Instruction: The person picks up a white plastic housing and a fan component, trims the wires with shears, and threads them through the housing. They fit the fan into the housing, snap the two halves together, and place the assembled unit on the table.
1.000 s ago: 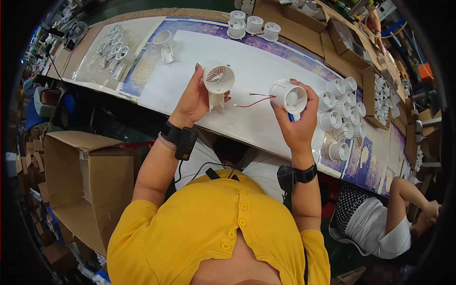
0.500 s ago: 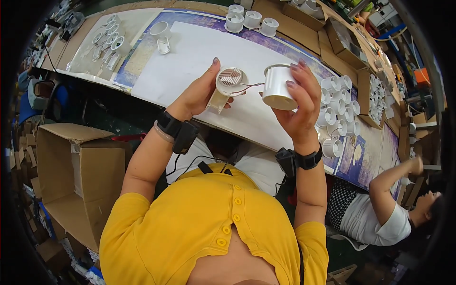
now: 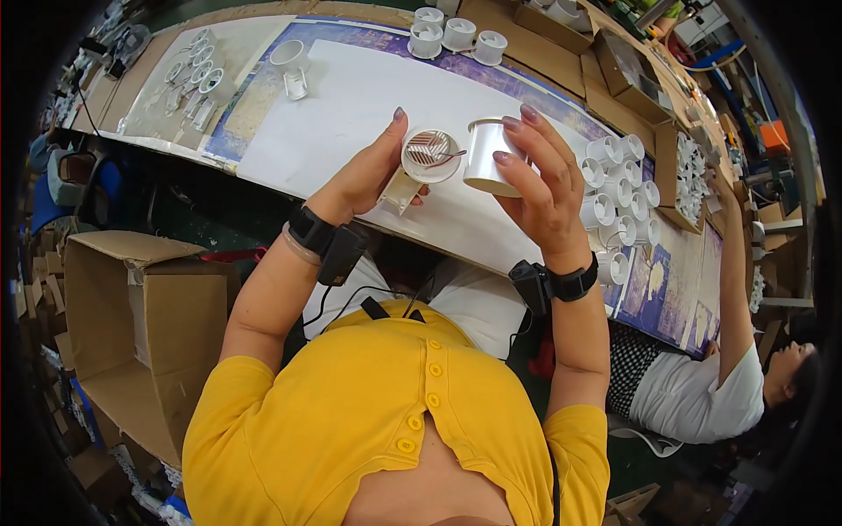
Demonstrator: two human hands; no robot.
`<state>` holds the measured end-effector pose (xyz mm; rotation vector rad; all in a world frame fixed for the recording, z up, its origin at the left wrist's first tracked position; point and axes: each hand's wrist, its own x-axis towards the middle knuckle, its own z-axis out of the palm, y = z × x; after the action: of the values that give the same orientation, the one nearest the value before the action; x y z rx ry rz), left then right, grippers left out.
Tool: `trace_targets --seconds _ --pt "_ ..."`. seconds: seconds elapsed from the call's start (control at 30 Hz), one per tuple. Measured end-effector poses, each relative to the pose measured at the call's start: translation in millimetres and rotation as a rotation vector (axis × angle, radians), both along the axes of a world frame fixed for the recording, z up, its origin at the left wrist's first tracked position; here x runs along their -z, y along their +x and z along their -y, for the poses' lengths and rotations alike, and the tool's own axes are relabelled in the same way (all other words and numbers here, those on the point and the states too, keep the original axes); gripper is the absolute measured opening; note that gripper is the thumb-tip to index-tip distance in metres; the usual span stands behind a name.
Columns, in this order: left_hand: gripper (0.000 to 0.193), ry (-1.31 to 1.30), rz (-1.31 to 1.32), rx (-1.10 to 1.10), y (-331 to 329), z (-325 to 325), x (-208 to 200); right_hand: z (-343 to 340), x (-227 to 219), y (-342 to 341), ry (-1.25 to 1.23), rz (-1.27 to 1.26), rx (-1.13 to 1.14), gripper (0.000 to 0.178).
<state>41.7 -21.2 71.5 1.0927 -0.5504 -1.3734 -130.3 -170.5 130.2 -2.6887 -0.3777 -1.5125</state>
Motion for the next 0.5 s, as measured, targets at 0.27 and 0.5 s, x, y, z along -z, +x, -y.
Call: trace_targets --seconds 0.27,0.5 --pt "0.075 0.005 0.007 -0.007 -1.9 2.1 -3.4 -2.2 0.3 3.4 0.023 -0.014 -0.046 0.047" --pt "0.075 -0.021 -0.056 0.009 -2.2 6.5 -1.1 -4.8 8.7 10.4 0.213 0.015 -0.118 0.058"
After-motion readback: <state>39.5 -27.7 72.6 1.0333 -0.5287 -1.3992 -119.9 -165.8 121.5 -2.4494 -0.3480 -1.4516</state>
